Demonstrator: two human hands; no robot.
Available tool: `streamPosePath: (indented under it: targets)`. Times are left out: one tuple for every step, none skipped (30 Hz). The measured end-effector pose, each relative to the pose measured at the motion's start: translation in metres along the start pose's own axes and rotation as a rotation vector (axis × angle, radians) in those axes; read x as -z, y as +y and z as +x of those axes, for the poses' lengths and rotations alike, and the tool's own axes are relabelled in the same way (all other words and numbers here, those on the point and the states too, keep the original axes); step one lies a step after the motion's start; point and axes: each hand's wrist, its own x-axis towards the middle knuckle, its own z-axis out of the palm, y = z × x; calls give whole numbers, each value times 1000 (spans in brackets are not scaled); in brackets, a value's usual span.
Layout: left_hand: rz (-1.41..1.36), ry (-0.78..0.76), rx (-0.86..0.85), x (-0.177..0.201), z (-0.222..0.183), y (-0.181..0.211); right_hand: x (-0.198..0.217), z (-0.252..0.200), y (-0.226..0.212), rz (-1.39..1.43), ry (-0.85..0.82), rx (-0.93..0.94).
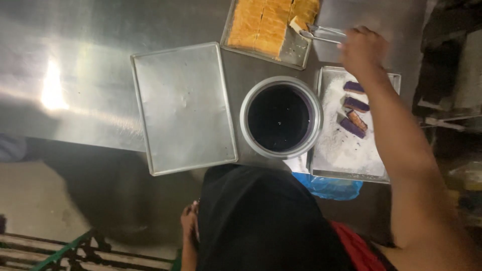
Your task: Dipping food pieces into a purple liquid and coating them with white powder using tongs and hands.
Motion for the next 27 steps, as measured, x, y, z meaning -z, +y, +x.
streamPosePath:
  targets:
    - [-43,-29,-22,0,2,8,18,-15,2,76,33,26]
    - [-81,-53,-35,6,0,9,35,-35,1,158,56,52]
    - [-77,-54,-18,1,2,18,56,-50,-6,159,39,56]
    - [-86,-75,-21,-2,4,25,76,-69,-14,236,14,10]
    - [-95,-95,-24,-5,6,33,98,-86,-20,313,-12,-38]
    - [-85,-100,-16,-7,10,35,111,-98,-32,312,-23,-46]
    - [30,-77,-104,-8,13,38,125,-110,-42,340,-78,-69]
    - [144,-57,-195,-10,17,41,140,-122,-53,368,-131,-93]
    - [155,-64,-191,-12,18,41,132,-133,-62,367,-140,-104]
    - [133,-94,-155,-17,22,45,124,-142,-70,304,-220,-73]
    - [112,-122,-118,-21,26,50,116,-152,-77,241,-301,-42]
    - [121,-132,-122,-26,29,53,109,-158,-86,237,-302,-56]
    - [-37,-196,-92,-31,32,56,103,-164,-95,437,-367,-187]
    - [-198,-252,-60,-33,34,59,95,-167,-106,642,-428,-313]
    - [-191,-256,-62,-33,34,60,95,-168,-112,643,-427,-321]
    - [-67,-235,-97,-30,34,63,95,-167,-119,349,-238,-82]
    - [57,-213,-132,-28,34,67,94,-166,-126,53,-50,155]
    - [59,-212,-138,-27,34,67,88,-166,-127,54,-46,151]
    - [-70,-238,-106,-26,35,67,82,-165,-128,7,-48,163]
    - [-200,-267,-73,-28,34,66,76,-166,-128,-43,-52,176]
    - [-199,-270,-77,-24,24,75,73,-166,-127,-45,-49,173]
    - [-201,-234,21,-19,10,81,70,-167,-127,-47,-37,183]
    - [-202,-197,118,-14,-4,87,67,-168,-126,-50,-25,192]
    - [-205,-195,120,-14,-1,80,69,-166,-128,-48,-26,195]
    - [-237,-218,109,-13,3,72,71,-164,-131,-33,-29,196]
    - [-268,-240,98,-12,7,65,73,-162,-133,-18,-34,195]
    - [-268,-238,100,-12,9,57,74,-162,-134,-16,-35,197]
